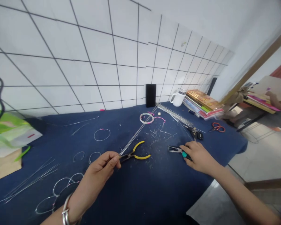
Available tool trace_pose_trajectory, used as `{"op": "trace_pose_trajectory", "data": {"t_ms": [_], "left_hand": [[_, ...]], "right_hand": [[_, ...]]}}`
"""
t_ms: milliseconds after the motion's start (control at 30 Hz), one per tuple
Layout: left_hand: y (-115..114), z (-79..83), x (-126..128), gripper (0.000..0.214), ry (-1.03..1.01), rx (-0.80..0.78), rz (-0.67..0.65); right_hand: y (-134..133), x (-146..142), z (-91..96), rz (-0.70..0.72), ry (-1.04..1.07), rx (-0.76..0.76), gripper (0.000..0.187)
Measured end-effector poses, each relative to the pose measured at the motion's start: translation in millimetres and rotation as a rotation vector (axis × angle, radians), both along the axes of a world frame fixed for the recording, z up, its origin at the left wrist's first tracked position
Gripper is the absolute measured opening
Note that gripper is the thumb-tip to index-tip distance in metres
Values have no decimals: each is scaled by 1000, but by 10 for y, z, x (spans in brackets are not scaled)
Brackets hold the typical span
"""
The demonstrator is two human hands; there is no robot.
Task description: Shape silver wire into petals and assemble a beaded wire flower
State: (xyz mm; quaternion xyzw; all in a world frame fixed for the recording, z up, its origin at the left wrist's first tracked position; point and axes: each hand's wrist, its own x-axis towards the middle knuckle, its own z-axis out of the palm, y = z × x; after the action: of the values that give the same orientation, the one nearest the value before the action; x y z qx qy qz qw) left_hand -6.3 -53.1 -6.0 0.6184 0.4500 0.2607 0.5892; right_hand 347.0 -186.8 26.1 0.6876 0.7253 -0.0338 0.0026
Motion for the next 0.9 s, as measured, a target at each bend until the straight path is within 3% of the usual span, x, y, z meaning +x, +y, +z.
{"op": "trace_pose_trajectory", "data": {"t_ms": [167,367,667,900], "left_hand": [[-8,-35,-2,24,7,-22,-7],[-16,-43,-7,24,16,-16,-7],[9,-81,-6,25,3,-13,-15],[12,-77,-12,24,28,-20,-16]], "right_hand": [[-59,9,-156,44,-69,78,47],[171,-179,-206,34,49,156,31],[558,-170,-340,-19,140,78,12],[732,-178,-441,-34,203,87,10]]}}
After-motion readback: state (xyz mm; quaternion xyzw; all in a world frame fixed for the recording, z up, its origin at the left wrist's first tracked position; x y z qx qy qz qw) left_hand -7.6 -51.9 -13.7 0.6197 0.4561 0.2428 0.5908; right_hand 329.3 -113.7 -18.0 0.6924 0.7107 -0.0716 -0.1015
